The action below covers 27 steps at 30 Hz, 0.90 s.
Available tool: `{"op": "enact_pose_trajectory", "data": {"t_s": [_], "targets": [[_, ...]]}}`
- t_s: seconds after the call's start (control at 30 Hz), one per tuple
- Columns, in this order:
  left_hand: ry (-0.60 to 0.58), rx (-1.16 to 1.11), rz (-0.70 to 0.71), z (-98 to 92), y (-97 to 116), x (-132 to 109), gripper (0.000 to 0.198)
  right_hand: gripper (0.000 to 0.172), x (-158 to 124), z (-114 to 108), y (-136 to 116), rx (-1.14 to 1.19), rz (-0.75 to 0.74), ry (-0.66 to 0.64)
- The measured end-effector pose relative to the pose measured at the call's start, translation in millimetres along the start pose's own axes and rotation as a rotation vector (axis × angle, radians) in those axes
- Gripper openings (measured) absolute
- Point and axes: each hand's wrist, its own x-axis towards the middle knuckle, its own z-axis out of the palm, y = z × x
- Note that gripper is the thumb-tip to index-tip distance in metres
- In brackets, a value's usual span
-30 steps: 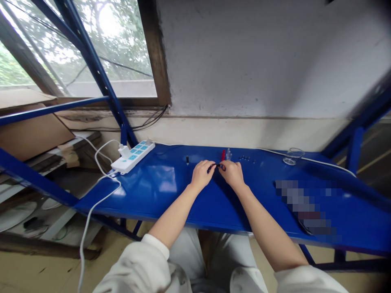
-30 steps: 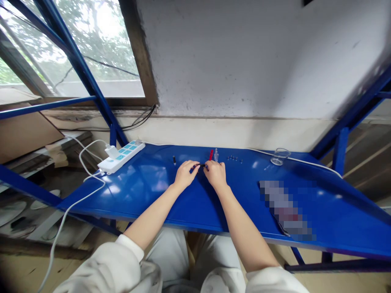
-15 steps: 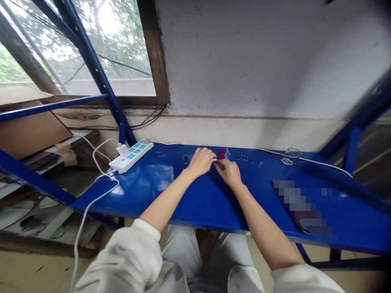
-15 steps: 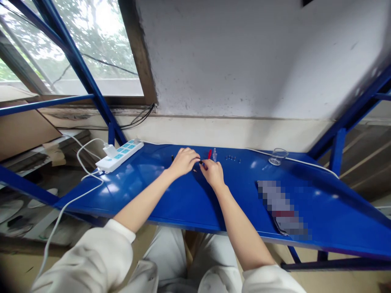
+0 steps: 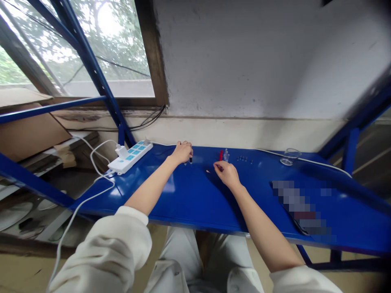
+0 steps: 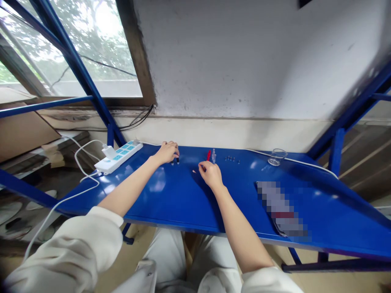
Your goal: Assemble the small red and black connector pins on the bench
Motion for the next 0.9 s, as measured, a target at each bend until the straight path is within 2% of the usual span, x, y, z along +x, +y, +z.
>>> {"op": "enact_pose_trajectory", "data": {"t_s": [0.23,0.7,0.9], "targets": [[-0.019,0.051,-0.024,4.2,-5.5,-3.8,0.011,0.023,0.2,1.3,1.0,0.007,0.013,-0.009],[-0.017,-0.001,-0.058,5.7,-6.9,-5.3,0.008,0.023,0.0,0.9,2.7,0.028,0.024,-0.002],[-0.037,-0.007,-0.076,3.8,-6.4,-6.8,0.008,0.022,0.8,-3.2,0.5,-0.039,0.054,-0.072]]}}
